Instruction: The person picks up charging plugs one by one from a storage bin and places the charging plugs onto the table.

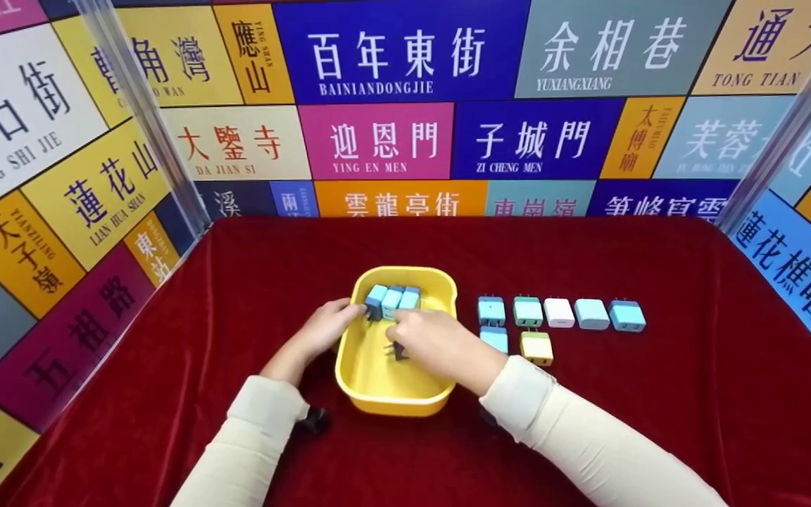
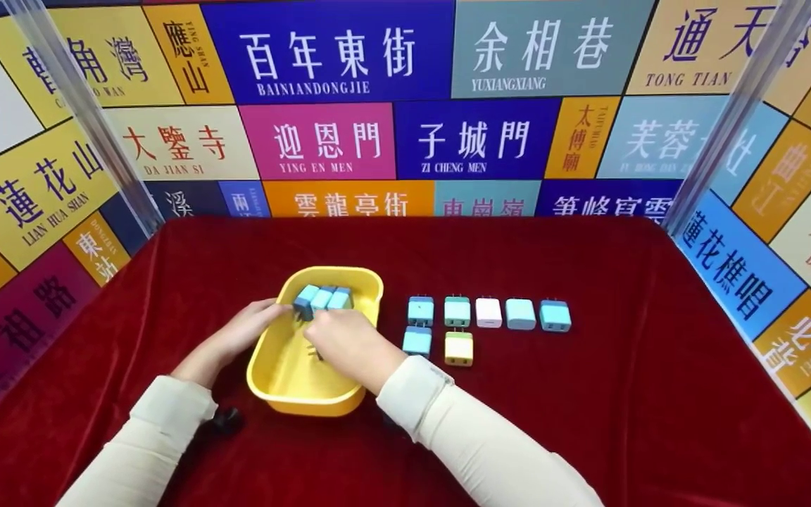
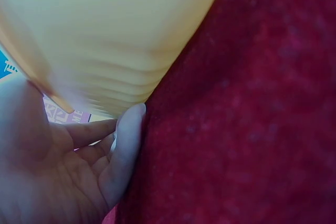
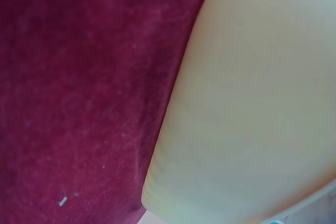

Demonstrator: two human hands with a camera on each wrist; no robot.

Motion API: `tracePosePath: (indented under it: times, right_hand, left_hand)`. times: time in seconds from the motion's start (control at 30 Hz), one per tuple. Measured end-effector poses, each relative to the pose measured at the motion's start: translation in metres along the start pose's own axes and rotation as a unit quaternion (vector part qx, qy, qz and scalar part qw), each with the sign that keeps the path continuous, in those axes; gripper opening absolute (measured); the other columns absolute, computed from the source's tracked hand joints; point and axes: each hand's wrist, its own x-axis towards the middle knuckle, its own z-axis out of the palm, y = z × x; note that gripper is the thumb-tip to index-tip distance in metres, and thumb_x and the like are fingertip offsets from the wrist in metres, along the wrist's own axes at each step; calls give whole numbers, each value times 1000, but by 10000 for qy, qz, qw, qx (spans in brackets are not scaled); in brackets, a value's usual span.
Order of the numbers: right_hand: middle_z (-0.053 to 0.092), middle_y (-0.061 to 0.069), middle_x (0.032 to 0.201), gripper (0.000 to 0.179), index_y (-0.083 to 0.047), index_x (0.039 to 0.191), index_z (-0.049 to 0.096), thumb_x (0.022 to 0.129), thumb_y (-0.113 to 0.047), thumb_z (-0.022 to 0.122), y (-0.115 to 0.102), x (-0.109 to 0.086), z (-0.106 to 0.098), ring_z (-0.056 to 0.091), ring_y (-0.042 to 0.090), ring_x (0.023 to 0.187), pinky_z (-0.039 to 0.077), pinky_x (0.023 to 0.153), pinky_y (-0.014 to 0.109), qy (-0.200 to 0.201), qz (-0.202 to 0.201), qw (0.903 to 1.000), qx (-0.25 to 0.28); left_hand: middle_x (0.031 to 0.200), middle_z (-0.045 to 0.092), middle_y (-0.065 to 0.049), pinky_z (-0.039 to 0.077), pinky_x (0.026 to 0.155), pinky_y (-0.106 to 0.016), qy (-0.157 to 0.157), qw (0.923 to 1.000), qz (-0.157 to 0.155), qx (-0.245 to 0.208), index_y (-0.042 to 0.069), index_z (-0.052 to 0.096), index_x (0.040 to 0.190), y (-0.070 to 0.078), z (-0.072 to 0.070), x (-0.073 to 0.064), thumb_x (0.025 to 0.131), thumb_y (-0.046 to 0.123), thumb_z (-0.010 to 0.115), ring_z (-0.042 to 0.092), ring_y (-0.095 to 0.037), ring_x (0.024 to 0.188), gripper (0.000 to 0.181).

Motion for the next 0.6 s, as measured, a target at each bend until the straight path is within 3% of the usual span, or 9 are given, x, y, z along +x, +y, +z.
tracePosePath:
  times: [0.13, 0.43, 0.53, 0.6]
  right_hand:
    - [63, 6, 87, 1, -9, 95, 77, 95, -10, 77, -2, -1, -1, 61, 21, 70, 57, 65, 34, -53, 260, 9995, 145]
    - [70, 11, 93, 24, -3, 98, 75, 97, -27, 80, -6, 4, -1, 67, 24, 75, 60, 68, 37, -366, 936, 9921, 746]
    - [69, 10, 94, 32, -3, 102, 77, 95, -34, 83, -4, 4, -4, 66, 22, 76, 60, 69, 36, -354, 917, 9917, 833]
    - [67, 8, 95, 31, -4, 104, 78, 93, -32, 85, -2, 4, -6, 65, 21, 78, 60, 72, 35, -302, 672, 9936, 860]
  left_hand:
    - [117, 75, -14, 60, 87, -36, -33, 10000, -30, -55, 0, 67, 136, 0, 0, 0, 104, 37, 55, 72, -22, 97, 51]
    - [116, 75, -14, 60, 86, -36, -42, 10000, 21, -22, 0, 68, 134, -2, -1, 1, 104, 38, 55, 72, -21, 96, 50]
    - [115, 75, -14, 60, 83, -35, -48, 10000, 19, -47, 0, 68, 134, -1, -1, 1, 104, 38, 55, 73, -21, 94, 50]
    - [113, 75, -14, 60, 81, -34, -49, 10000, 23, -70, 0, 69, 132, 0, -1, 0, 104, 37, 56, 73, -21, 93, 49]
